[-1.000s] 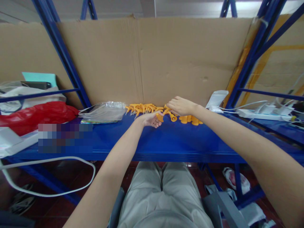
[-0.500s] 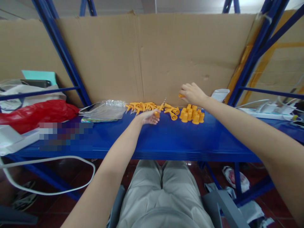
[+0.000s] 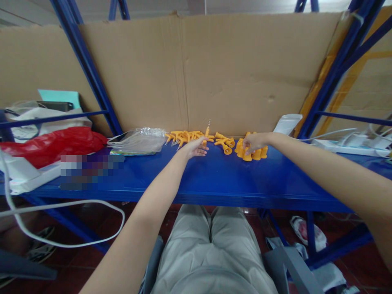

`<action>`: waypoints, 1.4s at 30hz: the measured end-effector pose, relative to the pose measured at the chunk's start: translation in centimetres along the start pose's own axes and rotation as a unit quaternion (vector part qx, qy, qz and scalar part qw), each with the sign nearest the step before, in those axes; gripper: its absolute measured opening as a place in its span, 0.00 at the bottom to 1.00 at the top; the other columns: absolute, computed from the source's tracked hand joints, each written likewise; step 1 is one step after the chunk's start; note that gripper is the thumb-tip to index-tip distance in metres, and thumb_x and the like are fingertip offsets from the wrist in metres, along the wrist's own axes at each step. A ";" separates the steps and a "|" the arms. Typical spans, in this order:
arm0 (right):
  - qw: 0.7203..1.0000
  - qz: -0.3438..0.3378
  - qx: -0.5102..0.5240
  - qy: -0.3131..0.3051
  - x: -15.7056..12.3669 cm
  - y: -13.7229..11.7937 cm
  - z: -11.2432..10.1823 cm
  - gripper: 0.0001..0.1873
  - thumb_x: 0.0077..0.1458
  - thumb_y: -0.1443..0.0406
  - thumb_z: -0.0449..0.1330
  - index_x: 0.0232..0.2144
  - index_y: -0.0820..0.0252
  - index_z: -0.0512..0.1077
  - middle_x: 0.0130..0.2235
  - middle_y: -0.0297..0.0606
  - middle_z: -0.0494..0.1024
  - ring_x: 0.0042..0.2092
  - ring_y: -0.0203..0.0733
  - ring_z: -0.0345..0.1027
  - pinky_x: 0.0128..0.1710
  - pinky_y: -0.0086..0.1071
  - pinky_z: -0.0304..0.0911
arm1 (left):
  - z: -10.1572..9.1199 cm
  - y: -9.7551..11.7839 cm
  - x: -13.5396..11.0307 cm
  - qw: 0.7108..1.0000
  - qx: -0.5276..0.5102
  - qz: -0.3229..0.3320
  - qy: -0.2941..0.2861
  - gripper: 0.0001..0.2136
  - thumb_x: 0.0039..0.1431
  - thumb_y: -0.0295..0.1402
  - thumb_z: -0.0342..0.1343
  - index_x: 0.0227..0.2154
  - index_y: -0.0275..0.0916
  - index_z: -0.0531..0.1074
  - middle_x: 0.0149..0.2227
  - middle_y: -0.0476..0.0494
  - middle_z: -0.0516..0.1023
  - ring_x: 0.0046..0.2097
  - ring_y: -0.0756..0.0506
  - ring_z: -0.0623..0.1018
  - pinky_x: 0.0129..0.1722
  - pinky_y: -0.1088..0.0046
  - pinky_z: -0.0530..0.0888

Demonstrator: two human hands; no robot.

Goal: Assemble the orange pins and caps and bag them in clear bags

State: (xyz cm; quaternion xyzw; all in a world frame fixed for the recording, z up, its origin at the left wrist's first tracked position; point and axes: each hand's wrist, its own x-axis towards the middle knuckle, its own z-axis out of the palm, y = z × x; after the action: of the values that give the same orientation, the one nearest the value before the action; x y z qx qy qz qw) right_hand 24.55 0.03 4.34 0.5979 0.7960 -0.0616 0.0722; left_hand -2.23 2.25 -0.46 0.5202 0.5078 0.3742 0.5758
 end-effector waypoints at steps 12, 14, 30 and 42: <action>0.981 0.021 -0.174 0.084 0.9 -0.3 -0.6 0.07 0.45 0.62 0.70 0.27 0.58 0.77 0.31 0.46 0.81 0.38 0.54 0.76 0.36 0.43 0.69 | 1.0 -0.6 -0.7 0.978 0.169 0.087 0.084 0.18 0.62 0.34 0.60 0.52 0.39 0.62 0.28 0.50 0.78 0.25 0.52 0.77 0.32 0.75 0.77; 0.977 0.035 -0.179 0.112 0.8 -1.2 -1.5 0.05 0.48 0.64 0.68 0.30 0.59 0.78 0.35 0.51 0.81 0.42 0.57 0.76 0.38 0.44 0.68 | 0.9 -1.0 -0.4 0.943 0.274 0.138 0.132 0.22 0.60 0.30 0.61 0.55 0.40 0.61 0.33 0.46 0.80 0.32 0.48 0.80 0.39 0.70 0.78; 0.971 -0.085 0.202 0.100 3.4 -10.8 1.8 0.18 0.67 0.69 0.51 0.23 0.61 0.66 0.22 0.33 0.74 0.17 0.28 0.61 0.22 0.24 0.58 | 0.5 -2.2 1.7 0.801 0.432 0.395 0.123 0.24 0.56 0.22 0.56 0.57 0.37 0.68 0.48 0.37 0.80 0.51 0.40 0.79 0.55 0.61 0.72; 0.751 -0.057 0.590 0.293 4.7 -8.9 6.8 0.12 0.64 0.60 0.57 0.29 0.57 0.63 0.21 0.25 0.66 0.15 0.28 0.54 0.14 0.22 0.50 | 4.2 -2.0 0.5 0.772 0.319 0.518 0.185 0.19 0.59 0.27 0.55 0.53 0.39 0.63 0.54 0.36 0.71 0.54 0.43 0.75 0.53 0.62 0.73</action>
State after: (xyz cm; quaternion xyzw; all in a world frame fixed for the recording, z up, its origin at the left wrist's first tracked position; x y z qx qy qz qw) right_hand 15.00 0.77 -3.11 0.4641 0.6163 -0.3443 -0.5350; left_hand 1.71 1.43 -2.79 0.7791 0.3485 0.5210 -0.0095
